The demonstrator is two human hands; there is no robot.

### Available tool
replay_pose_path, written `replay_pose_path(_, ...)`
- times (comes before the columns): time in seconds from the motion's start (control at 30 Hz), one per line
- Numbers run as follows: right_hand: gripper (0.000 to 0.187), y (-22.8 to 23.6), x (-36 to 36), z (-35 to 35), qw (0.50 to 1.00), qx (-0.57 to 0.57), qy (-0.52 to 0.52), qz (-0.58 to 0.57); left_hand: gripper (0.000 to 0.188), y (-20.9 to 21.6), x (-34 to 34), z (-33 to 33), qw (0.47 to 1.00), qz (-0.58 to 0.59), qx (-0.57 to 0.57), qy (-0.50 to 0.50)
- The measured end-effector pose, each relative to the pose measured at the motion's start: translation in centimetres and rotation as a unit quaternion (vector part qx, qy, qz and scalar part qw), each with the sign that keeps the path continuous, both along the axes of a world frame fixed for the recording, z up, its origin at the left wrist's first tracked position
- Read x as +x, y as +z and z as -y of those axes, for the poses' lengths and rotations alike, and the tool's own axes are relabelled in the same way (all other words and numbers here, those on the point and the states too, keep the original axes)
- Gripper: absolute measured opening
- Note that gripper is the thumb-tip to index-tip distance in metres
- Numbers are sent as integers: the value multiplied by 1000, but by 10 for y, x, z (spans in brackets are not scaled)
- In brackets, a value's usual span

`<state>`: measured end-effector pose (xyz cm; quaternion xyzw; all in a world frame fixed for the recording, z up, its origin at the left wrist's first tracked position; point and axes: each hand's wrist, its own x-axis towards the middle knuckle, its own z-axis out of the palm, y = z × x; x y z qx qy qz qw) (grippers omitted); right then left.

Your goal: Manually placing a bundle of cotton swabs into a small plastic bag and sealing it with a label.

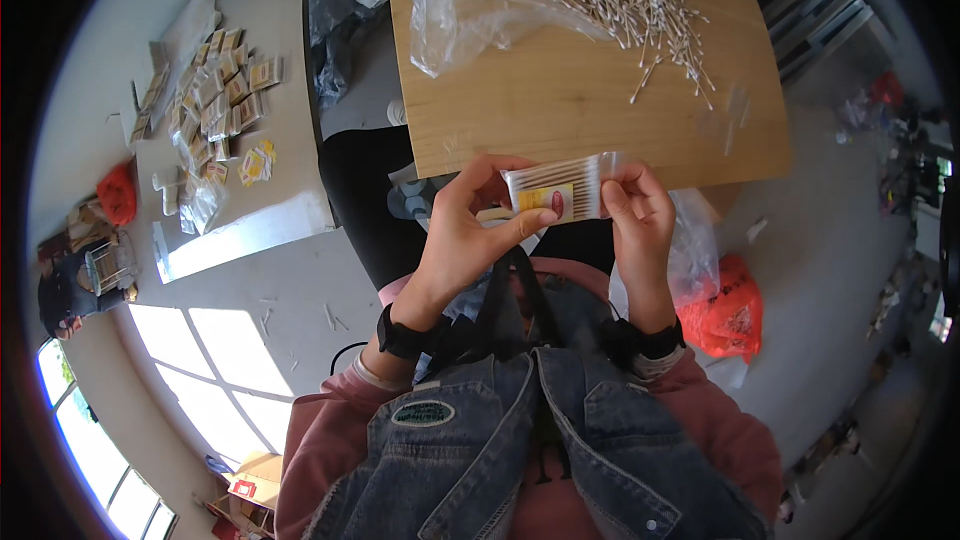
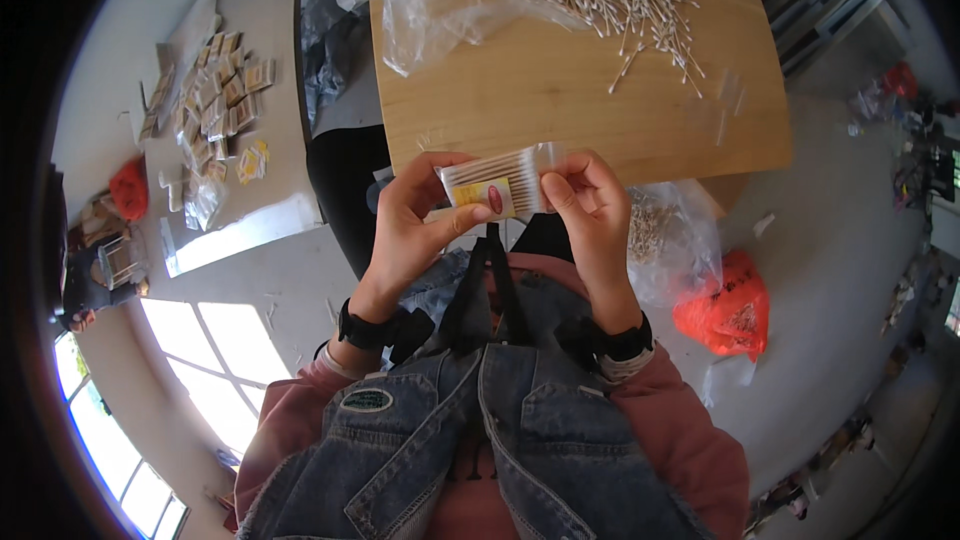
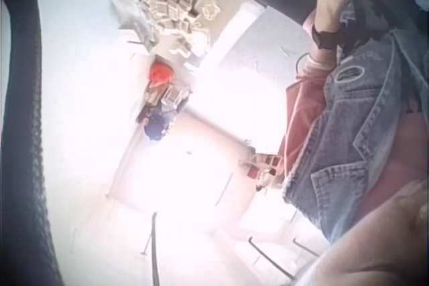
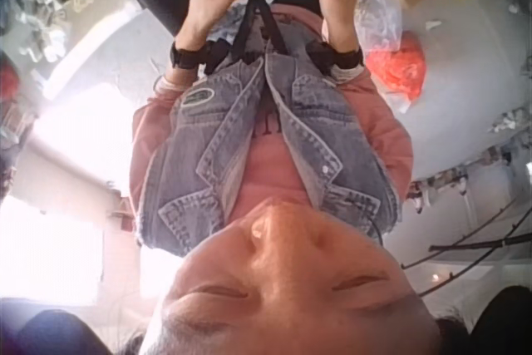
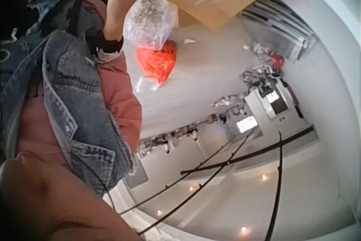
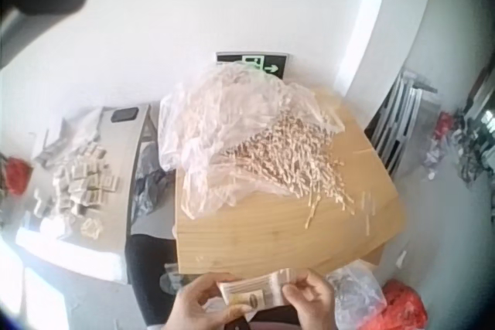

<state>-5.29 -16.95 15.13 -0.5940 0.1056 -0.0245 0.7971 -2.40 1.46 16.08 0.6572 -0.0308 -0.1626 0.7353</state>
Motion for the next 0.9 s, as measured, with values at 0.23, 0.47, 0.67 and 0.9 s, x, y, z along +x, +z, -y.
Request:
replay_pose_path(0.23,16,5,-8,-7,998,-11,-56,41,29,30,-17,11,999,10,35,2)
replay_pose_path(0.47,20,-8,-15,-14,984,153,-88,-36,78,55,-26,19,991,80,9,-108)
replay_pose_path(0.67,24,26,-18,-37,973,205,-63,-89,85,49,-31,25,985,131,9,-110)
replay_pose_path(0.9,23,3,-23,-34,950,277,12,-146,79,48,-31,28,983,174,17,-57)
